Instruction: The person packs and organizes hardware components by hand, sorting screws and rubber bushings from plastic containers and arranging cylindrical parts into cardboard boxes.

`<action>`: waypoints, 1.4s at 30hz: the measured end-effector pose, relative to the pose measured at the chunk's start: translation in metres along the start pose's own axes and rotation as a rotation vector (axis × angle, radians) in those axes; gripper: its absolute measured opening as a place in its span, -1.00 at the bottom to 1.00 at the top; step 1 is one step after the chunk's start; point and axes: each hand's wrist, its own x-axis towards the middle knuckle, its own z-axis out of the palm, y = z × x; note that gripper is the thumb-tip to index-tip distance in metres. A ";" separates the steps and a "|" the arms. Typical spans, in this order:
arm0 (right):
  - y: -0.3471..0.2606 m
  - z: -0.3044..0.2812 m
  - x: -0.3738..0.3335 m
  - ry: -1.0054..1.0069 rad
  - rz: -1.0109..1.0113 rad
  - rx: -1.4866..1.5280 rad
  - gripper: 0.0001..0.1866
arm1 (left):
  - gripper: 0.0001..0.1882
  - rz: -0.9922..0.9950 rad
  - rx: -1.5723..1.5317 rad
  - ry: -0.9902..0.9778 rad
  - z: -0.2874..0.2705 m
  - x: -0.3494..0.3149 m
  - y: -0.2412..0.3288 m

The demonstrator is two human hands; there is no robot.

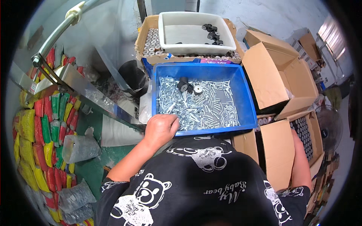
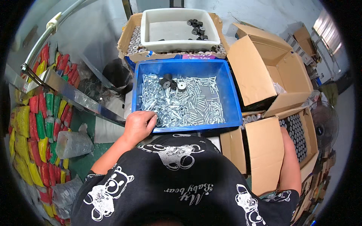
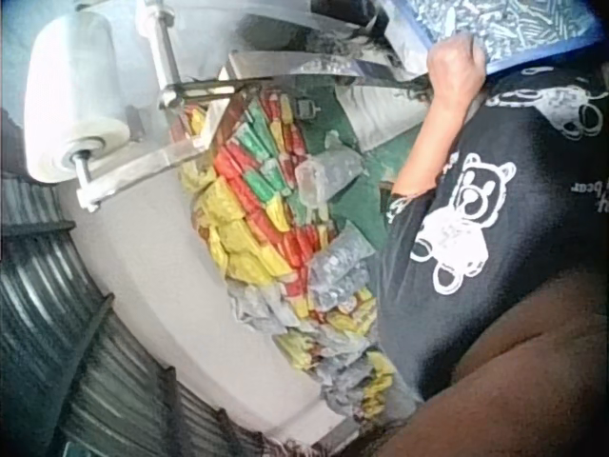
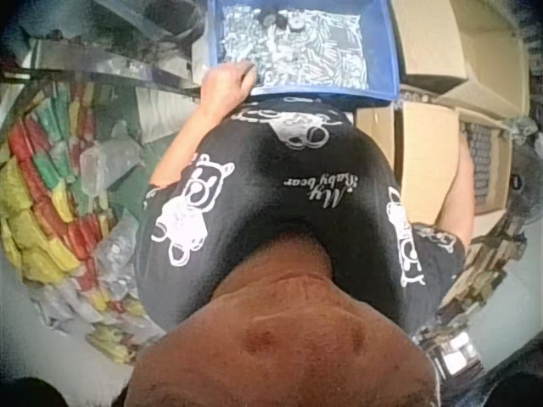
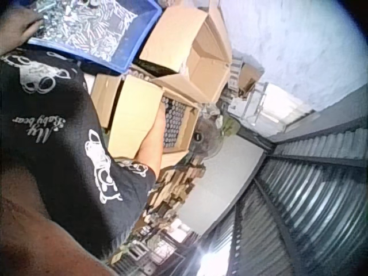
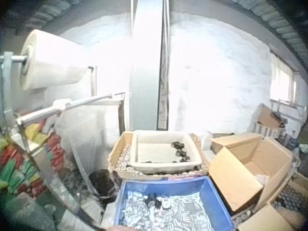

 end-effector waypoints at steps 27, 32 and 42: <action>-0.431 0.196 0.192 0.042 -0.623 -0.495 -0.45 | -0.86 0.026 -0.074 -0.090 -0.003 -0.004 -0.013; -0.417 0.182 0.208 0.085 -0.645 -0.033 -0.52 | -0.84 0.028 -0.091 -0.054 0.000 0.001 -0.015; -0.485 0.071 0.154 -0.455 -0.540 1.082 -0.74 | -0.84 0.045 -0.063 -0.089 0.000 -0.001 -0.018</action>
